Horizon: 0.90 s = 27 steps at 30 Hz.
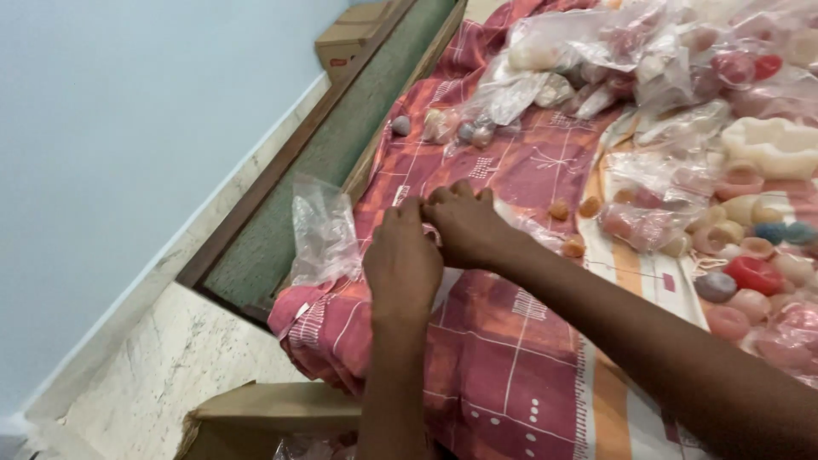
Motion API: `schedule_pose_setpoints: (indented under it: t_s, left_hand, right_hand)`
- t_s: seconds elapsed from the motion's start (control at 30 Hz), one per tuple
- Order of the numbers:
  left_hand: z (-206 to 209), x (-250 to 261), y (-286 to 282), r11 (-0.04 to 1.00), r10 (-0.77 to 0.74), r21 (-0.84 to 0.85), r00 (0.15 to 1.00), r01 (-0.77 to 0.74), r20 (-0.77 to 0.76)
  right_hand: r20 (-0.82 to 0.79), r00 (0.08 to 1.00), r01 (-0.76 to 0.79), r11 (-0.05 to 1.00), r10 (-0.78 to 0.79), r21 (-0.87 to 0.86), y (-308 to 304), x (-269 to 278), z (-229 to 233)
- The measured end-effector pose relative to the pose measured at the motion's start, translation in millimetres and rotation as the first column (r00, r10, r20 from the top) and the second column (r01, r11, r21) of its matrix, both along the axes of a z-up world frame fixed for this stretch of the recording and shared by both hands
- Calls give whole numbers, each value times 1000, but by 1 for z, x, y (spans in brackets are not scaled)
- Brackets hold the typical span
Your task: The person is seen putting small candle-like items into plastic bags and then placing the bags into a cardboard box.
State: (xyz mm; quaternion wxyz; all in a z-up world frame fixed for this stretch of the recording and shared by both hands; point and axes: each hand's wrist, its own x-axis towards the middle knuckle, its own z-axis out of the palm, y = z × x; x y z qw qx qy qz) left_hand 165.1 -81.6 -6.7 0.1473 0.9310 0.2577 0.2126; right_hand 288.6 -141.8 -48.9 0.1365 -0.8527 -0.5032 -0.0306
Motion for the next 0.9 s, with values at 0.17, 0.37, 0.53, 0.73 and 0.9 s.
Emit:
schedule_pose_setpoints:
  t_s: [0.17,0.37,0.53,0.73,0.9]
  left_hand:
    - [-19,62,-37,989,-146,14,982,149,-122]
    - [-14,73,-45,965,-234,-175,947,197,-221]
    - [-15,79,-46,875,-406,-361,895,324,-182]
    - [-18,104,-57,805,-488,-354,871,476,59]
    - [-45,119,-40,598,-467,-619,849,509,247]
  right_hand:
    - [-227,967,79,986,-111,-147,-75,33,6]
    - [-375,914,-79,976,152,203,-99,84,-28]
    - [-570,813,65,956,116,286,-117,114,-23]
    - [-815,571,441,874,-99,202,-152,126,-4]
    - [-833,515,242,899,201,366,-160,134,-13]
